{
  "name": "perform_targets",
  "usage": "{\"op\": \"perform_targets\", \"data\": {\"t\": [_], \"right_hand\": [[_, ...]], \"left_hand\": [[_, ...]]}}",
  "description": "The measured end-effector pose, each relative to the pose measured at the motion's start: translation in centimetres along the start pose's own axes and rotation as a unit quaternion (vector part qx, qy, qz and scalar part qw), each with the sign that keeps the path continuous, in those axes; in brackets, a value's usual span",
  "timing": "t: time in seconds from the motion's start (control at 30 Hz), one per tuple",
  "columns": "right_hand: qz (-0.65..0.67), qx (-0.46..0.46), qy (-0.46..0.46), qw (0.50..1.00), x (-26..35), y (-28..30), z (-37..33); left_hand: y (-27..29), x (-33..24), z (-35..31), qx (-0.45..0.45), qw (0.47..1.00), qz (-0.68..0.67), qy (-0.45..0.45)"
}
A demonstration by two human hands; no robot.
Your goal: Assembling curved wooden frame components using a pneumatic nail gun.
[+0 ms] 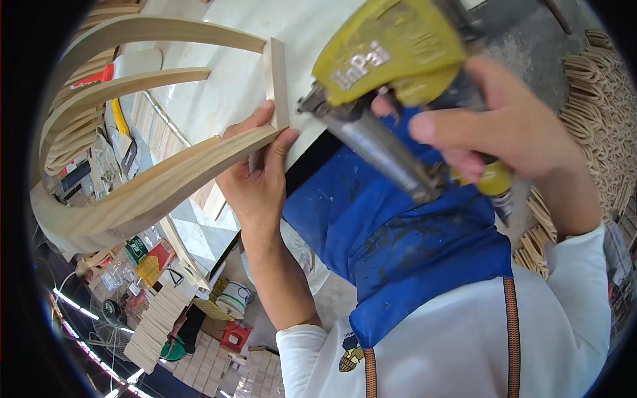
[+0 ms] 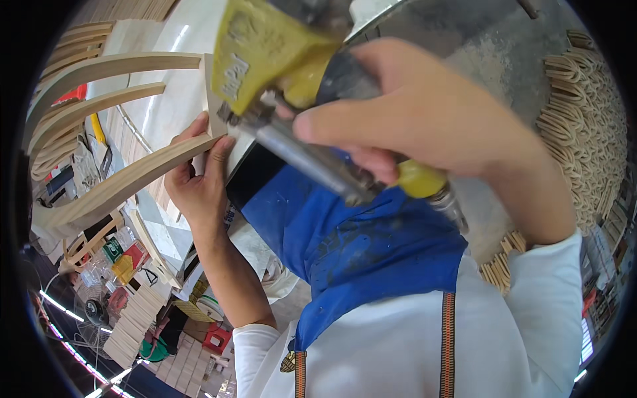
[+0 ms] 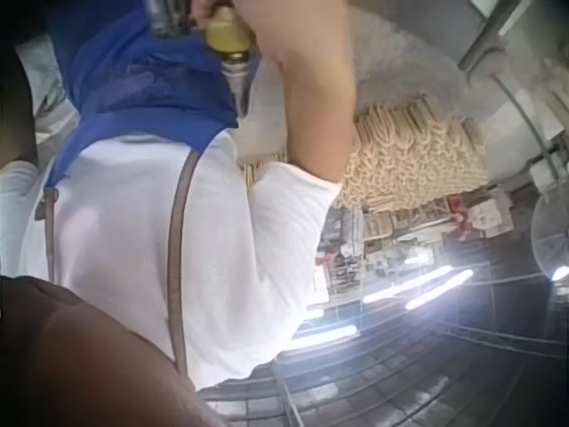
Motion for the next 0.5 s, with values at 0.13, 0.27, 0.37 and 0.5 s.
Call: {"op": "perform_targets", "data": {"t": [0.13, 0.27, 0.37, 0.5], "right_hand": [[0.111, 0.032, -0.058, 0.992, -3.1, -1.4, 1.4], [0.174, 0.028, -0.076, 0.981, -4.9, -1.9, 2.1], [0.199, 0.04, -0.098, 0.974, -5.7, -1.9, 2.5], [0.207, 0.05, -0.095, 0.972, -6.2, -1.8, 2.6]], "left_hand": [[0.0, -0.8, 0.5, 0.01, 1.0, 0.016, -0.012], [0.2, -0.8, 0.5, 0.014, 0.999, 0.031, -0.023], [0.2, -0.1, 0.3, 0.006, 0.999, 0.028, -0.027], [0.3, 0.2, 0.3, 0.008, 0.999, 0.029, -0.046]]}}
Point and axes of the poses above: each hand's wrist, its own z-axis towards the middle knuckle, its own y-axis out of the back of the hand, x = y × z, the point moved 1 cm from there along z, towards the middle knuckle, and after that the axes turned 3 degrees about z, right-handed, at the moved point
